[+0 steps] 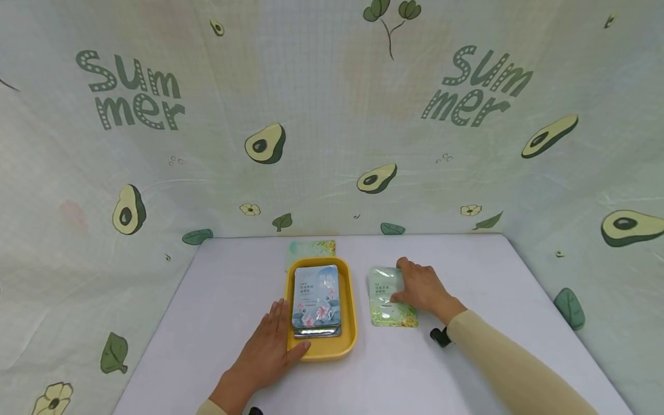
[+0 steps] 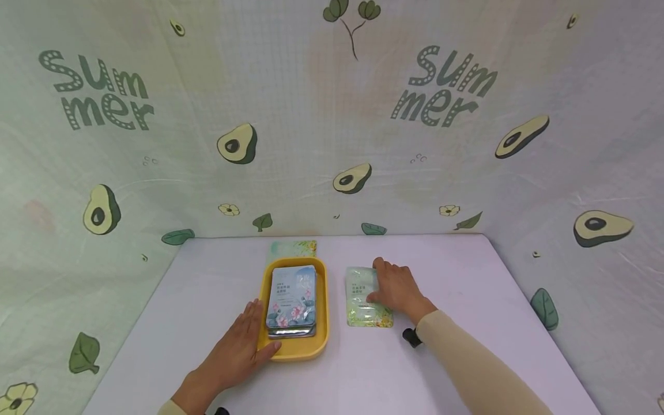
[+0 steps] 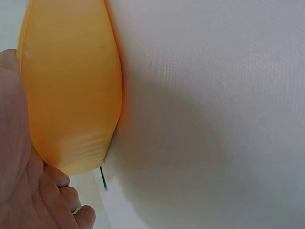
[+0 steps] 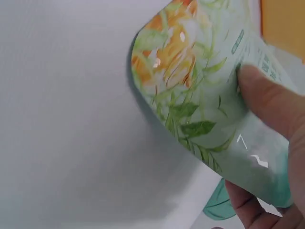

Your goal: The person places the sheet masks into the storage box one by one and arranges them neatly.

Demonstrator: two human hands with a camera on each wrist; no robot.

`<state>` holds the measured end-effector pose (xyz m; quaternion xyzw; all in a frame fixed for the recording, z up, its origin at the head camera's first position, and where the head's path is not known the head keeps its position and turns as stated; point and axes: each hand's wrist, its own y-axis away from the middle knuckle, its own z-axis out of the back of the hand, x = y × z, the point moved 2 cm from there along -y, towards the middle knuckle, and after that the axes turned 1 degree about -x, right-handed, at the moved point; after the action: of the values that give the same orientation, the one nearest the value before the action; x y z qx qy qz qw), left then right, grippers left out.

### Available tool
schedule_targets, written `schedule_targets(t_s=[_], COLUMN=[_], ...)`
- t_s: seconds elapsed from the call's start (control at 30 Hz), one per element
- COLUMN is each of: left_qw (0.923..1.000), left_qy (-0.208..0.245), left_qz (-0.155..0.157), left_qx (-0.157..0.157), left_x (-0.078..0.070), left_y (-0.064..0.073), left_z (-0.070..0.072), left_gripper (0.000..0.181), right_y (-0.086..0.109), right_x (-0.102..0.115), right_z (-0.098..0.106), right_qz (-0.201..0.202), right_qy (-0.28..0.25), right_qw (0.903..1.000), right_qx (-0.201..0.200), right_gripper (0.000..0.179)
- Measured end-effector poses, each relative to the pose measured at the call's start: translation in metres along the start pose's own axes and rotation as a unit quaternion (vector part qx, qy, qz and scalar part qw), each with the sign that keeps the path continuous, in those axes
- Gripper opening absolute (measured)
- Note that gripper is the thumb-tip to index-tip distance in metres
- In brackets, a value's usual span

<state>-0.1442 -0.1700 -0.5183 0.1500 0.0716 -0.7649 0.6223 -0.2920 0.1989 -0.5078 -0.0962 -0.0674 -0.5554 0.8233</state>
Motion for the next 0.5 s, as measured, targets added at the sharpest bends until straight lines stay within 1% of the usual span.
schedule_targets(t_s=[0.13,0.23,0.4,0.5], left_qw=[1.0,1.0,0.9999,0.9999], left_qy=[0.004,0.006,0.01,0.011], left_qz=[0.003,0.004,0.005,0.006], left_qx=[0.002,0.002,-0.001,-0.001], left_x=[0.0,0.0,-0.001,-0.001], left_y=[0.0,0.0,0.0,0.001], left_z=[0.0,0.001,0.001,0.001], left_gripper=[0.102,0.102,0.102,0.101], right_y=[0.006,0.009,0.013,0.015], right_x=[0.007,0.012,0.022,0.026], right_z=[0.009,0.016,0.024,0.026], right_qz=[0.015,0.032,0.049,0.046], right_qy=[-0.056,-0.09,-0.096,-0.098], right_qw=[0.9983,0.9954,0.9937,0.9934], right_qx=[-0.009,-0.011,-0.028,-0.038], right_gripper=[0.062,0.056,0.062,0.063])
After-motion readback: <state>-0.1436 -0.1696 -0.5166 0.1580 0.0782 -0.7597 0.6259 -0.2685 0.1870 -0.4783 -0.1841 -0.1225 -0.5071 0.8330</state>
